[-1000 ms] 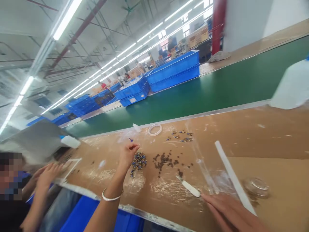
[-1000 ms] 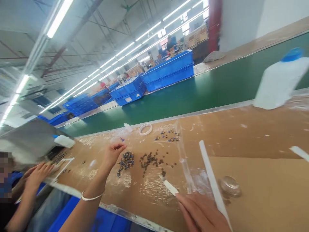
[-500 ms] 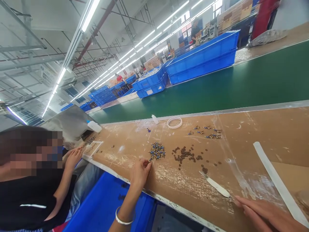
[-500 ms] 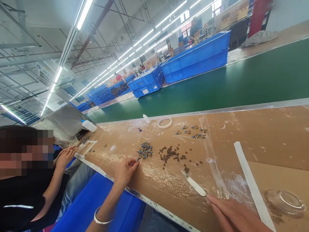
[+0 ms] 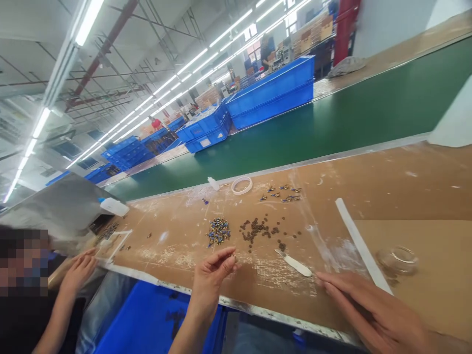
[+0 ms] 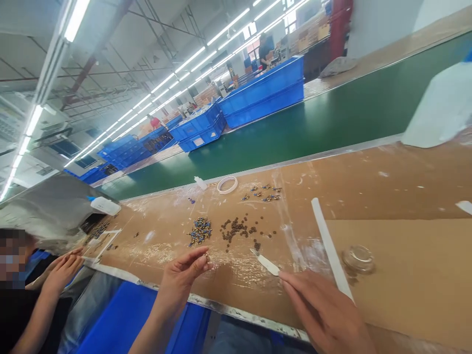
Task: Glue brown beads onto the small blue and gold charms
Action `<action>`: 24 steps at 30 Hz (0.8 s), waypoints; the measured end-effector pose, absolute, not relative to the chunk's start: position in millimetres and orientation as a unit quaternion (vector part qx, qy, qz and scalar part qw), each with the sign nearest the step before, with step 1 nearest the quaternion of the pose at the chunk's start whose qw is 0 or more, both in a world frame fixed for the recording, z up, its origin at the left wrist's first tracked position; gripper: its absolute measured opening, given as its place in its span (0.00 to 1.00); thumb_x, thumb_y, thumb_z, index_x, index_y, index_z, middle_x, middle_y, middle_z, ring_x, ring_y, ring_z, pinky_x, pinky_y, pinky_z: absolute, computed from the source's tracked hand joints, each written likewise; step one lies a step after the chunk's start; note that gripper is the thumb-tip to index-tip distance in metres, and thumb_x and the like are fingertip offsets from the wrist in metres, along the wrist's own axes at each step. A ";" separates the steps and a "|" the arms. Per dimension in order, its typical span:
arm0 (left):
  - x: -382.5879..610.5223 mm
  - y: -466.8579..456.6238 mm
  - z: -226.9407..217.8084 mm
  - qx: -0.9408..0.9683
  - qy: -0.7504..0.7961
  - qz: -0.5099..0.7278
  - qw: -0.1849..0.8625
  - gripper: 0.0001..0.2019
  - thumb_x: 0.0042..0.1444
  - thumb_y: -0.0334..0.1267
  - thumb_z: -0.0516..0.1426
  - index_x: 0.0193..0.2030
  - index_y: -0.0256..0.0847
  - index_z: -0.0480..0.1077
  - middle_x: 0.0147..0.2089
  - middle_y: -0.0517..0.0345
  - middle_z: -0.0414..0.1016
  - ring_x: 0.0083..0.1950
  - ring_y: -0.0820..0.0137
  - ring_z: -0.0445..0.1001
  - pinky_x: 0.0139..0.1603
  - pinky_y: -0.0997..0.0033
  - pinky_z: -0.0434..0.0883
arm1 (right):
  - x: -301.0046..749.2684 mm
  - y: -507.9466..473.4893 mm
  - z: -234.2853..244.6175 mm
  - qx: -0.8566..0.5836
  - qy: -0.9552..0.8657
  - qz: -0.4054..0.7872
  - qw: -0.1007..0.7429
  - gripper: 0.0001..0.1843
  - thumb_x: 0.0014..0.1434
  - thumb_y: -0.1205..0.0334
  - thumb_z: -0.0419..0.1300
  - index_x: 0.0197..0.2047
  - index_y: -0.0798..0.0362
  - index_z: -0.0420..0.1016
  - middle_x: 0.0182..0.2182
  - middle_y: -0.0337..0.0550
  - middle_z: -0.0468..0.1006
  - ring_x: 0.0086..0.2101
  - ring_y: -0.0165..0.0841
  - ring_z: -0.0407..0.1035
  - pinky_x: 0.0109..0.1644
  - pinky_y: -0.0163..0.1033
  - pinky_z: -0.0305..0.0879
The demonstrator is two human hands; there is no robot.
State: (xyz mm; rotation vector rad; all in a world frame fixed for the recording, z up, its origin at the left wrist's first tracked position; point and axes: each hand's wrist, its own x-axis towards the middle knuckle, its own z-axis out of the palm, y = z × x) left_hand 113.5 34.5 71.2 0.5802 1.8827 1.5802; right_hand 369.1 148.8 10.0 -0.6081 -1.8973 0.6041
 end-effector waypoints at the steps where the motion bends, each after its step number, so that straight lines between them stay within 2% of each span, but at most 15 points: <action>1: 123.9 40.0 76.0 0.214 0.692 0.609 0.324 0.15 0.41 0.41 0.71 0.35 0.37 0.79 0.28 0.57 0.80 0.29 0.71 0.78 0.37 0.72 0.76 | 370.2 147.9 13.2 -0.251 -0.790 0.240 0.506 0.10 0.64 0.58 0.58 0.45 0.45 0.79 0.35 0.38 0.84 0.33 0.33 0.79 0.41 0.33 0.77; 4: 147.3 56.5 87.1 0.216 0.656 0.618 0.376 0.14 0.41 0.39 0.72 0.32 0.37 0.76 0.24 0.59 0.78 0.27 0.73 0.77 0.35 0.74 0.75 | 375.8 145.1 15.7 -0.246 -0.793 0.209 0.517 0.10 0.65 0.64 0.56 0.46 0.49 0.77 0.35 0.40 0.83 0.35 0.31 0.79 0.42 0.31 0.76; 12: 184.3 101.7 89.7 0.276 0.636 0.552 0.463 0.13 0.43 0.40 0.71 0.34 0.35 0.79 0.23 0.57 0.78 0.28 0.71 0.77 0.37 0.70 0.76 | 395.6 143.4 14.4 -0.276 -0.742 0.233 0.565 0.11 0.63 0.71 0.56 0.46 0.52 0.75 0.32 0.42 0.80 0.33 0.29 0.76 0.39 0.31 0.73; 18: 231.2 147.4 94.0 0.445 0.658 0.467 0.388 0.09 0.46 0.39 0.68 0.34 0.38 0.80 0.23 0.59 0.78 0.28 0.71 0.76 0.33 0.75 0.74 | 398.0 141.5 14.4 -0.286 -0.728 0.250 0.571 0.10 0.65 0.72 0.53 0.45 0.54 0.74 0.31 0.42 0.78 0.32 0.30 0.73 0.38 0.34 0.70; 24: 269.3 187.2 102.7 0.612 0.656 0.333 0.289 0.07 0.50 0.41 0.63 0.34 0.41 0.80 0.26 0.60 0.79 0.30 0.69 0.77 0.34 0.72 0.74 | 396.1 141.7 10.2 -0.302 -0.736 0.233 0.560 0.09 0.67 0.69 0.52 0.41 0.54 0.74 0.29 0.42 0.76 0.30 0.31 0.69 0.35 0.36 0.65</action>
